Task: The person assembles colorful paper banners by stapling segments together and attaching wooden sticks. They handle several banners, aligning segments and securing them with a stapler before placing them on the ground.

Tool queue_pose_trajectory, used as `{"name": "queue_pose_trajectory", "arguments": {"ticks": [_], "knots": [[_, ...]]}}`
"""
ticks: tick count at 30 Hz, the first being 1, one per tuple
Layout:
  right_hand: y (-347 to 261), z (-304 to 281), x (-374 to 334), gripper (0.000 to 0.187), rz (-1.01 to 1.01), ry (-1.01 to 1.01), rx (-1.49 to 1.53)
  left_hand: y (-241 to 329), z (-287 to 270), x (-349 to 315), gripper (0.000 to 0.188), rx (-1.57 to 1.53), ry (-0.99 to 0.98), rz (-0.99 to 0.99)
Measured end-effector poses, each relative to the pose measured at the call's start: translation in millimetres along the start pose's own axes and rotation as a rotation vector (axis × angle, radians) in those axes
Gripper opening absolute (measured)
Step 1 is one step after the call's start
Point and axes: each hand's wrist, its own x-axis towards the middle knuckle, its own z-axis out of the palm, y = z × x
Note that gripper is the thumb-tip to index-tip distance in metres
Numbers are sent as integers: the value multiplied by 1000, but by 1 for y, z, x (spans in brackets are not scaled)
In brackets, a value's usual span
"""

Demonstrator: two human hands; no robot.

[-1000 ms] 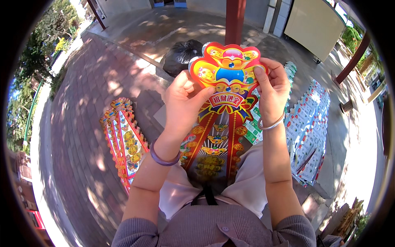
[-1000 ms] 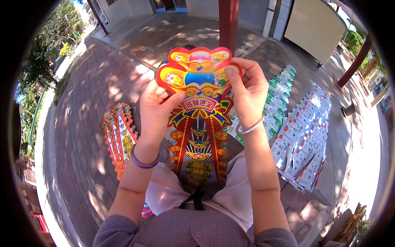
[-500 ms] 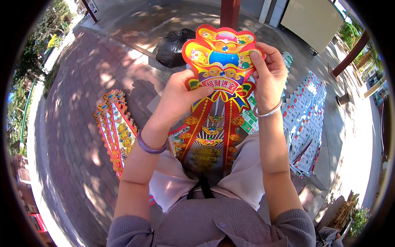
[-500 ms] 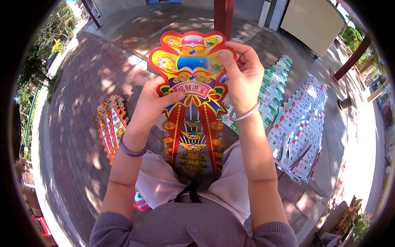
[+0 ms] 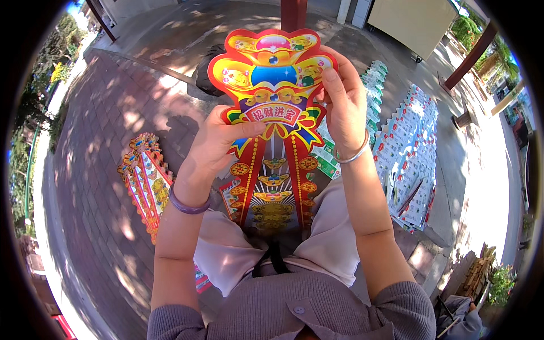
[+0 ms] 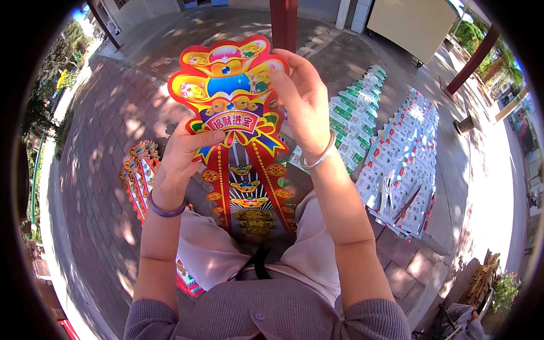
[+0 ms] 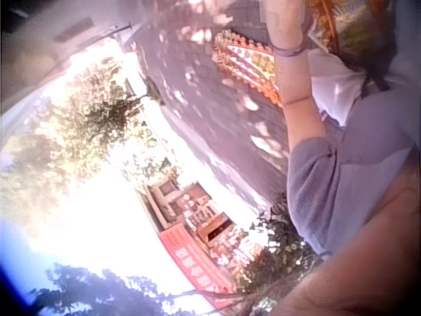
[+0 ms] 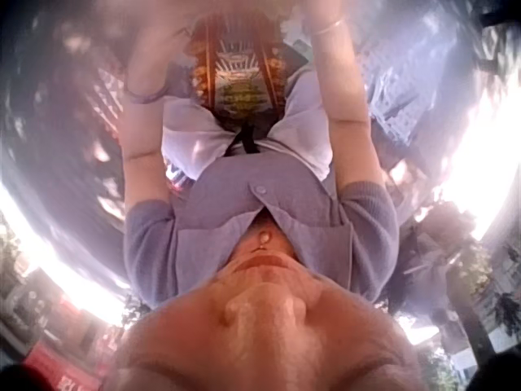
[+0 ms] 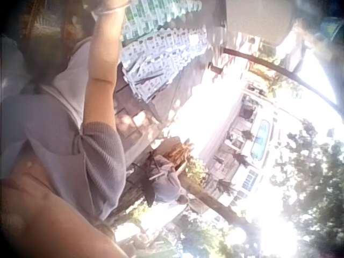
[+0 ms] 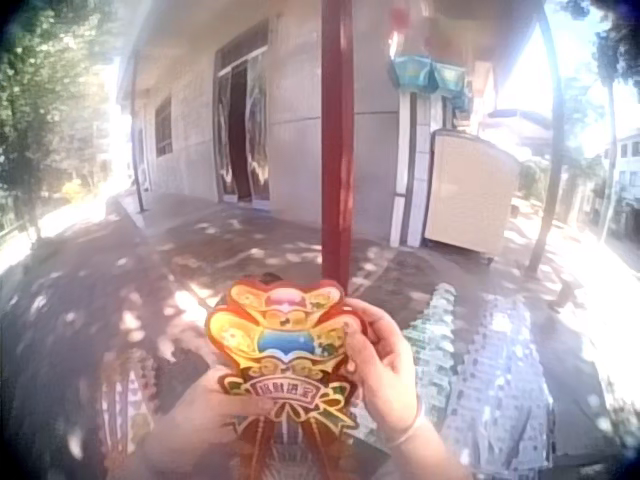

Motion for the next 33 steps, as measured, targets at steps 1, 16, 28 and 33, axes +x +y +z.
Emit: {"name": "queue_pose_trajectory", "arguments": {"ticks": [1,16,28,33], "knots": [[3,0,-6,43,-34,-64,43,-1,-1,0,35,14,106,6],[14,-9,-40,11,82,-26,-110,-2,-8,-5,40,77,-29,176],[16,-6,-40,11,27,30,-165,-2,-2,-7,37,118,1,191],[18,-8,-39,11,28,25,-132,-4,-2,-6,36,135,-2,190]]}}
